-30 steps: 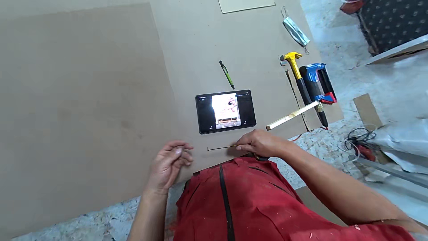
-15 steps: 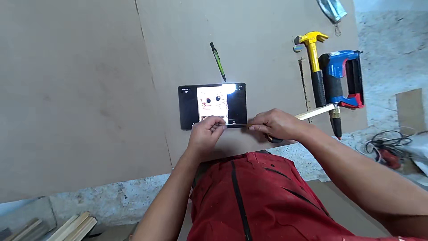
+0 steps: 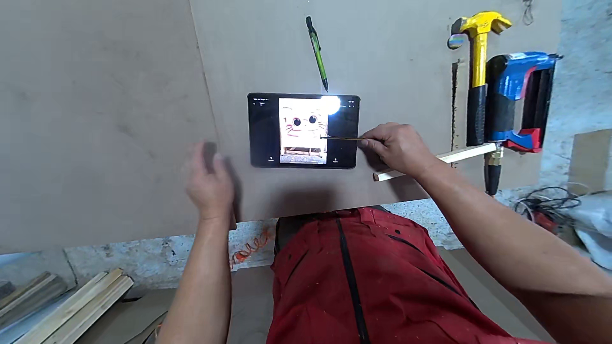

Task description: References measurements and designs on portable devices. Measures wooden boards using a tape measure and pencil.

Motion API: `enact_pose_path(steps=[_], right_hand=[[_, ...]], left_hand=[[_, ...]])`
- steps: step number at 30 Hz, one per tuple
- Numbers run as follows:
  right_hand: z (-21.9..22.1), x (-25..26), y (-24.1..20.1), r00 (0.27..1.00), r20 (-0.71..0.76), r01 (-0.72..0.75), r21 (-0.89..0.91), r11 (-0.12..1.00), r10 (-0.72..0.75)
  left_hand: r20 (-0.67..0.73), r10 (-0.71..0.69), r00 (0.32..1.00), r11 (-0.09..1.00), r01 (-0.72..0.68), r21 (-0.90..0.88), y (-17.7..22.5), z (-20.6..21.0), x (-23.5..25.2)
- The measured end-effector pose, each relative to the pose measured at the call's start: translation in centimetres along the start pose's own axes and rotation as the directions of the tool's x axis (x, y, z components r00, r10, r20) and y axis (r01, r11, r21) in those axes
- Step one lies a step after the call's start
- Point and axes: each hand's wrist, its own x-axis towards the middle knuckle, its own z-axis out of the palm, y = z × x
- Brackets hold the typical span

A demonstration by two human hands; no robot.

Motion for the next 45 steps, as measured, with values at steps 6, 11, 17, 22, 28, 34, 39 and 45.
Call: enact_pose_path(steps=[6, 11, 17, 22, 28, 34, 39, 45], right_hand=[[1.2, 0.3, -0.1, 0.998, -0.066, -0.004, -0.044, 0.999, 0.001], [1.6, 0.3, 0.2, 0.997, -0.068, 0.036, -0.086, 0.996, -0.042], [1.8, 0.2, 0.1, 0.995, -0.086, 0.038, -0.114, 0.993, -0.048], [1.8, 0.3, 0.0, 0.995, -0.087, 0.046, -0.117, 0.992, -0.057], [1.8, 0.3, 0.0, 0.995, -0.09, 0.035, -0.129, 0.991, -0.047], [1.8, 0.3, -0.1, 0.995, -0.089, 0.027, -0.105, 0.994, -0.037], [1.8, 0.2, -0.1, 0.997, -0.078, 0.014, -0.111, 0.994, -0.023], [1.8, 0.3, 0.0, 0.995, -0.087, 0.03, -0.114, 0.993, -0.04]], left_hand=[[-0.034, 0.038, 0.999, 0.988, -0.033, 0.152, -6.4, 2.9, -2.1], [-0.026, 0.037, 0.999, 0.987, -0.033, 0.155, -6.2, 2.9, -1.9], [-0.058, 0.06, 0.996, 0.987, -0.05, 0.154, -6.1, 3.0, -1.9], [-0.029, 0.052, 0.998, 0.987, -0.047, 0.154, -6.5, 3.0, -1.8], [-0.037, 0.038, 0.999, 0.988, -0.032, 0.152, -6.3, 3.0, -1.8], [-0.056, 0.068, 0.996, 0.986, -0.059, 0.155, -6.6, 3.1, -1.9], [-0.057, 0.076, 0.996, 0.987, -0.067, 0.146, -6.5, 3.1, -1.8], [-0.05, 0.07, 0.996, 0.986, -0.061, 0.155, -6.4, 3.0, -1.8]])
